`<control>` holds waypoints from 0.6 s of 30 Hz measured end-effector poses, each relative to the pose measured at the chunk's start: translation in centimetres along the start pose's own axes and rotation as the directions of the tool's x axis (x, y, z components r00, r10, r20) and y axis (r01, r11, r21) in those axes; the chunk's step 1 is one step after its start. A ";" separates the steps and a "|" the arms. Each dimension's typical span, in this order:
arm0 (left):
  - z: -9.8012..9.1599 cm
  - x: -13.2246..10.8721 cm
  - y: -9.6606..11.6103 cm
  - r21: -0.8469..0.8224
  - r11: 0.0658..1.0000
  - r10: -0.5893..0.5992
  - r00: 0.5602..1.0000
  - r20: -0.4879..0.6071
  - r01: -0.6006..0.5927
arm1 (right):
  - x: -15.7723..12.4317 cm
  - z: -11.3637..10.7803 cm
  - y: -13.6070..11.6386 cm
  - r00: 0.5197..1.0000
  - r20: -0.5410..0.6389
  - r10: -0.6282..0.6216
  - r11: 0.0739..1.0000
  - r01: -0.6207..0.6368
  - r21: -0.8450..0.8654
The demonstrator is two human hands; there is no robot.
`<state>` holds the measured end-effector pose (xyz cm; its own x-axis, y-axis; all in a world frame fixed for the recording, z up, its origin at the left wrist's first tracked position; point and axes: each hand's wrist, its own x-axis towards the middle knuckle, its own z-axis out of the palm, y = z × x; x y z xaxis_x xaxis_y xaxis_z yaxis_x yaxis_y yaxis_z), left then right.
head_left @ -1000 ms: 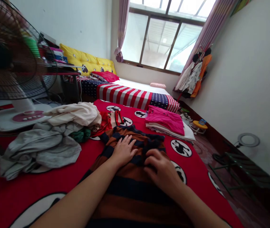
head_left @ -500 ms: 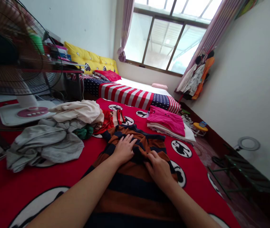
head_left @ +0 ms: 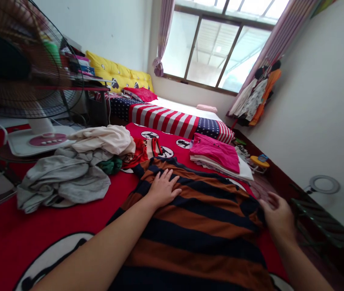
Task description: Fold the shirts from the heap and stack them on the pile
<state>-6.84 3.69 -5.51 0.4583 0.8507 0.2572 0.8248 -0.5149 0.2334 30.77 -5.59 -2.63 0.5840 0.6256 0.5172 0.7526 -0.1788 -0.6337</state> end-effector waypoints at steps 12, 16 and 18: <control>0.2 0.0 -0.8 -0.015 1.000 0.025 1.000 0.003 -0.025 | -11.3 9.7 -13.3 0.691 0.619 -0.373 0.914 0.390 0.114; 0.1 0.2 -0.6 -0.039 0.999 0.006 1.000 -0.012 -0.006 | -10.9 9.4 -12.5 0.701 0.592 -0.398 0.910 0.382 0.159; -0.4 0.9 -0.6 -0.079 0.997 -0.025 0.999 -0.036 0.022 | -10.7 9.2 -12.4 0.708 0.579 -0.405 0.911 0.364 0.193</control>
<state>-7.04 4.68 -5.07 0.4253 0.8591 0.2846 0.8061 -0.5026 0.3125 12.34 -3.10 -5.59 -0.0676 0.9546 0.2901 0.8398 0.2115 -0.4999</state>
